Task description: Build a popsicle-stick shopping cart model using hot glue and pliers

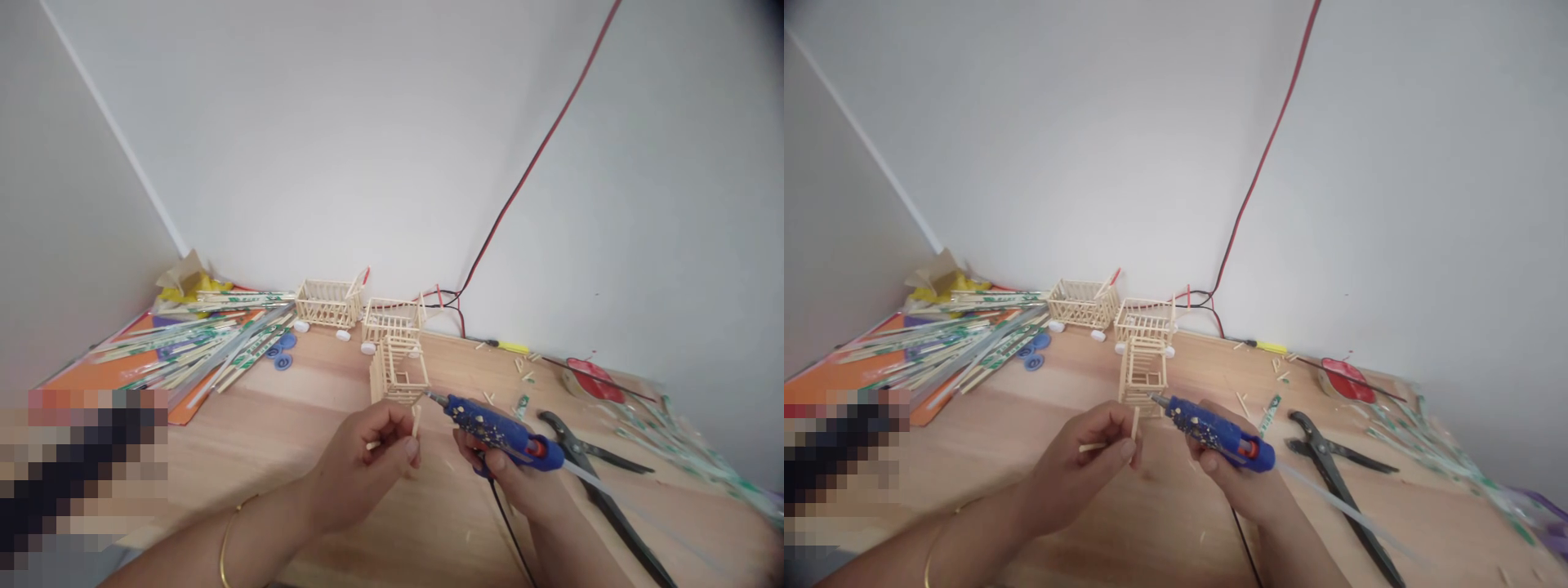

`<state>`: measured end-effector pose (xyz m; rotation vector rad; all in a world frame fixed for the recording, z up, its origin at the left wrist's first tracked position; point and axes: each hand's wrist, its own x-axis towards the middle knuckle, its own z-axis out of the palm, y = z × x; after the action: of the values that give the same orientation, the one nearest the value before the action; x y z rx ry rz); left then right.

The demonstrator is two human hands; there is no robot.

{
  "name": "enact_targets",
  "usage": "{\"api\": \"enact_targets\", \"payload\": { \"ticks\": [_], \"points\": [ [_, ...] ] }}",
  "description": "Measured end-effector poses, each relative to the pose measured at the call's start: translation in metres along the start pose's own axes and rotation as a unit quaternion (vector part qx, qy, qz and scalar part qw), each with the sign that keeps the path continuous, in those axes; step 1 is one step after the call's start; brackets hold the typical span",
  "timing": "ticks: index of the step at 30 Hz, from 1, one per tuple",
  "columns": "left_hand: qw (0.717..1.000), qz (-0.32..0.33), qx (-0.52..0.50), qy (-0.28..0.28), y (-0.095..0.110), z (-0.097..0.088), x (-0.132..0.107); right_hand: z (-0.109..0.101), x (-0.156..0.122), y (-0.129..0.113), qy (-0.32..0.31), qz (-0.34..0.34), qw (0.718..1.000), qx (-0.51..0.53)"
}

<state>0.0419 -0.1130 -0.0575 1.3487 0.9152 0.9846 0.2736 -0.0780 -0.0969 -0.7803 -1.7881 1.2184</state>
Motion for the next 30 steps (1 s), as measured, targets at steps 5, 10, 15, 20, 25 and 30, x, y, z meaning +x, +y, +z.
{"api": "enact_targets", "payload": {
  "ticks": [5,10,15,20,25,30],
  "points": [
    [1.000,0.003,0.021,-0.010,-0.003,0.000,-0.002,-0.001,0.000,-0.003,-0.006,0.010,1.000,0.018],
    [1.000,-0.015,0.020,-0.008,-0.006,-0.001,-0.002,-0.001,0.001,-0.010,-0.005,0.024,0.999,0.036],
    [1.000,-0.011,0.016,-0.002,-0.008,-0.002,-0.002,-0.003,0.004,-0.018,-0.010,0.019,0.999,0.024],
    [1.000,-0.009,0.025,-0.003,-0.013,-0.006,-0.003,-0.001,0.007,-0.030,-0.001,0.018,1.000,0.011],
    [1.000,-0.020,-0.005,-0.004,-0.016,-0.008,-0.004,-0.001,0.007,-0.035,-0.004,0.009,1.000,0.002],
    [0.999,-0.029,-0.005,0.014,-0.011,-0.004,-0.001,-0.003,0.008,-0.035,-0.009,0.008,1.000,-0.011]
  ]
}}
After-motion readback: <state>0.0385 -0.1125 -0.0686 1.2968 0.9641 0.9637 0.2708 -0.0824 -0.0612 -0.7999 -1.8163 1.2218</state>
